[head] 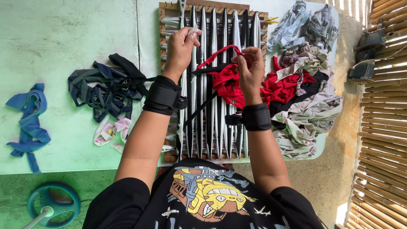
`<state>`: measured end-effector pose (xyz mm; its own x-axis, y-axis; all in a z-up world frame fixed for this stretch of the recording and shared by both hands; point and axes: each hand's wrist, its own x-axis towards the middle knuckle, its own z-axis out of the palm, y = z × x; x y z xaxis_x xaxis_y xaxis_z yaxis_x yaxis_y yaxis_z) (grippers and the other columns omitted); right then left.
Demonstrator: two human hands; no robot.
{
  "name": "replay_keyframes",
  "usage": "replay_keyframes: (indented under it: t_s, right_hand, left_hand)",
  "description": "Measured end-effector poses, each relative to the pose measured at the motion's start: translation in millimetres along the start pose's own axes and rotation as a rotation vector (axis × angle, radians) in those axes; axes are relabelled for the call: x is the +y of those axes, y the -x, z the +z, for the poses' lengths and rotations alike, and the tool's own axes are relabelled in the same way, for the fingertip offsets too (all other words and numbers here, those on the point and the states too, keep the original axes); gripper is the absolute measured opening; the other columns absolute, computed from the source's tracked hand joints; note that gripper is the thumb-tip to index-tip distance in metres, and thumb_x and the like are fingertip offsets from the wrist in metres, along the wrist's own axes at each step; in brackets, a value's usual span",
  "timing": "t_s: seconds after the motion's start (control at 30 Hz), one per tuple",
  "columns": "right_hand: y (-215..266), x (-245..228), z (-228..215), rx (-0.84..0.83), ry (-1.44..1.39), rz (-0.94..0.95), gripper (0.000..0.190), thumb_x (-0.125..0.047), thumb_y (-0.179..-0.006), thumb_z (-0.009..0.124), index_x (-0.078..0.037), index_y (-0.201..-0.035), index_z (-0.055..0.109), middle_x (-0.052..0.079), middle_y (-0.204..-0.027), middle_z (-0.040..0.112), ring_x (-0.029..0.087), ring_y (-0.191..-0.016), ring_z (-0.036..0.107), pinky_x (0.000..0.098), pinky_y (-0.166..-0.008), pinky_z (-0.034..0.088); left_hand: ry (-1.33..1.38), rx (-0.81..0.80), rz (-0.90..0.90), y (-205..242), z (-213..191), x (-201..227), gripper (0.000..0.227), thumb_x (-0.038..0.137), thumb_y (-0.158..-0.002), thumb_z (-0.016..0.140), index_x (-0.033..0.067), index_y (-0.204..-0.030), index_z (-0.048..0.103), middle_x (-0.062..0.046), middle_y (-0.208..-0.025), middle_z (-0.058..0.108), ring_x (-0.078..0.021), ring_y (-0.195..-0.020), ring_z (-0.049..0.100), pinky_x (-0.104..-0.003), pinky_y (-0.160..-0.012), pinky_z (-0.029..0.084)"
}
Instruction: The person weaves a rug by shifting a rack, then picking up and straightening fabric strips, and attaching them to the rack with clothespins. The person then aligns the fabric strips by hand.
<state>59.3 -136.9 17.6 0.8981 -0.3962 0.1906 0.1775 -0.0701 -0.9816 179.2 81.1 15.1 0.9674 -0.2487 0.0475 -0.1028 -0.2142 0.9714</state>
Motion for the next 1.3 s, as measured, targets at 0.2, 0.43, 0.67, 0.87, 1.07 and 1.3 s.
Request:
replay_keyframes:
  t_s: [0.2, 0.43, 0.67, 0.87, 1.07, 1.3]
  right_hand:
    - [-15.0, -19.5, 26.4, -0.137, -0.05, 0.035, 0.011, 0.001, -0.108, 0.058, -0.009, -0.112, 0.054, 0.003, -0.093, 0.075, 0.001, -0.073, 0.057, 0.0168, -0.063, 0.042]
    - [-23.9, -25.9, 43.6, -0.201, -0.058, -0.026, 0.013, 0.001, -0.106, 0.057, -0.001, -0.112, 0.069, 0.006, -0.103, 0.073, 0.007, -0.093, 0.069, 0.0221, -0.082, 0.056]
    - [-17.8, -21.1, 42.9, -0.253, 0.098, 0.098, 0.007, -0.007, -0.101, 0.07, 0.0, -0.1, 0.07, 0.001, -0.093, 0.068, 0.006, -0.084, 0.067, 0.0229, -0.077, 0.059]
    - [-8.9, -13.2, 44.5, -0.165, 0.19, -0.061, 0.007, -0.004, -0.101, 0.073, 0.002, -0.099, 0.071, 0.003, -0.094, 0.068, 0.007, -0.086, 0.065, 0.022, -0.078, 0.054]
    - [-0.2, -6.0, 50.1, -0.136, -0.173, 0.103, 0.013, -0.005, -0.103, 0.066, 0.001, -0.114, 0.07, 0.001, -0.103, 0.071, 0.004, -0.092, 0.065, 0.0196, -0.081, 0.053]
    - [10.9, 24.3, 49.1, -0.024, -0.12, 0.097, 0.018, -0.006, -0.104, 0.065, -0.006, -0.121, 0.058, -0.004, -0.085, 0.065, 0.001, -0.07, 0.052, 0.0174, -0.061, 0.044]
  left_hand:
    - [0.055, -0.074, 0.161, 19.4, 6.3, 16.3, 0.024, 0.018, -0.111, 0.056, 0.0065, -0.111, 0.077, -0.001, -0.075, 0.066, -0.0047, -0.07, 0.059, -0.024, -0.066, 0.05]
    - [0.132, -0.228, 0.117, 37.9, 24.9, 10.8, 0.024, 0.019, -0.108, 0.055, 0.0012, -0.111, 0.07, 0.001, -0.084, 0.072, -0.0066, -0.073, 0.064, -0.026, -0.068, 0.054]
    - [0.093, -0.291, 0.047, 48.0, 26.7, 10.1, 0.03, 0.028, -0.109, 0.056, 0.0021, -0.111, 0.073, 0.002, -0.078, 0.065, -0.0068, -0.071, 0.057, -0.027, -0.065, 0.05]
    - [0.27, -0.167, 0.027, 51.9, 34.0, 1.3, 0.021, 0.021, -0.109, 0.062, 0.0013, -0.109, 0.069, 0.003, -0.08, 0.057, -0.0053, -0.069, 0.046, -0.023, -0.061, 0.041]
    - [0.344, -0.111, -0.079, 52.1, 37.1, 5.1, 0.018, 0.02, -0.106, 0.061, 0.0038, -0.104, 0.068, 0.004, -0.082, 0.063, -0.0037, -0.068, 0.055, -0.02, -0.062, 0.051]
    - [0.366, -0.086, 0.014, 55.4, 44.0, -1.5, 0.019, 0.021, -0.103, 0.07, 0.0018, -0.104, 0.072, 0.002, -0.088, 0.068, -0.0037, -0.082, 0.059, -0.02, -0.076, 0.052]
